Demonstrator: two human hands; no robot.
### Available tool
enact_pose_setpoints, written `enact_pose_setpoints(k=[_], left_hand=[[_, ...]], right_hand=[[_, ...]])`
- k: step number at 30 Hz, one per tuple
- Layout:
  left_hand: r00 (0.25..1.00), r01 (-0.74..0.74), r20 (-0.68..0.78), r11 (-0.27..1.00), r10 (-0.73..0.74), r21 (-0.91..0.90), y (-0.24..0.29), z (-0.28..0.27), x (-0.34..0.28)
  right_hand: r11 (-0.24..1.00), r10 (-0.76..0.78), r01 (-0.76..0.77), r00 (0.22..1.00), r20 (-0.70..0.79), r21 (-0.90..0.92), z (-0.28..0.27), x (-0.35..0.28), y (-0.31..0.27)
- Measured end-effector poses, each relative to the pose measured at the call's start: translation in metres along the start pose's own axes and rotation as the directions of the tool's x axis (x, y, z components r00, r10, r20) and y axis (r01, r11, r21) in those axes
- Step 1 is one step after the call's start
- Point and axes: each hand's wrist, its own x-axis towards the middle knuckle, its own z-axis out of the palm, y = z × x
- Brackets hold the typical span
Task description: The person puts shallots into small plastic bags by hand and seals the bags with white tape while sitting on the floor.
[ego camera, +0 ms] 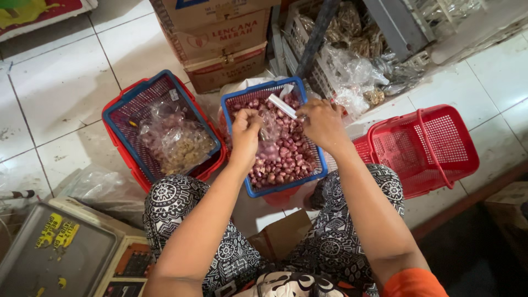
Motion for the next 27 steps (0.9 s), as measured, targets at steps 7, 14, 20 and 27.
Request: enact_pose_setpoints(k=[7, 14, 20, 27], left_hand=[[0.998, -0.036, 0.048, 0.998, 0.038, -0.049, 0.01, 0.004, -0.004], [0.997, -0.044, 0.066, 0.998, 0.04, 0.053, 0.018, 0.004, -0.005], [0.991, 0.061, 0.12, 0.997, -0.066, 0.046, 0.015, -0.004, 0.003], [0.927, 0.359, 0.303, 0.758, -0.221, -0.545, 0.031, -0.016, 0.007]], right_hand=[[0.901, 0.078, -0.14, 0.983, 0.165, 0.41, 0.016, -0.001, -0.019], [0.726, 0.198, -0.252, 0.968, 0.156, 0.64, 0.049, 0.005, -0.014], [-0.204, 0.178, -0.437, 0.863, 0.472, 0.876, 0.046, 0.01, -0.003], [-0.644, 0.051, -0.386, 0.84, 0.54, 0.661, 0.041, 0.018, -0.002]])
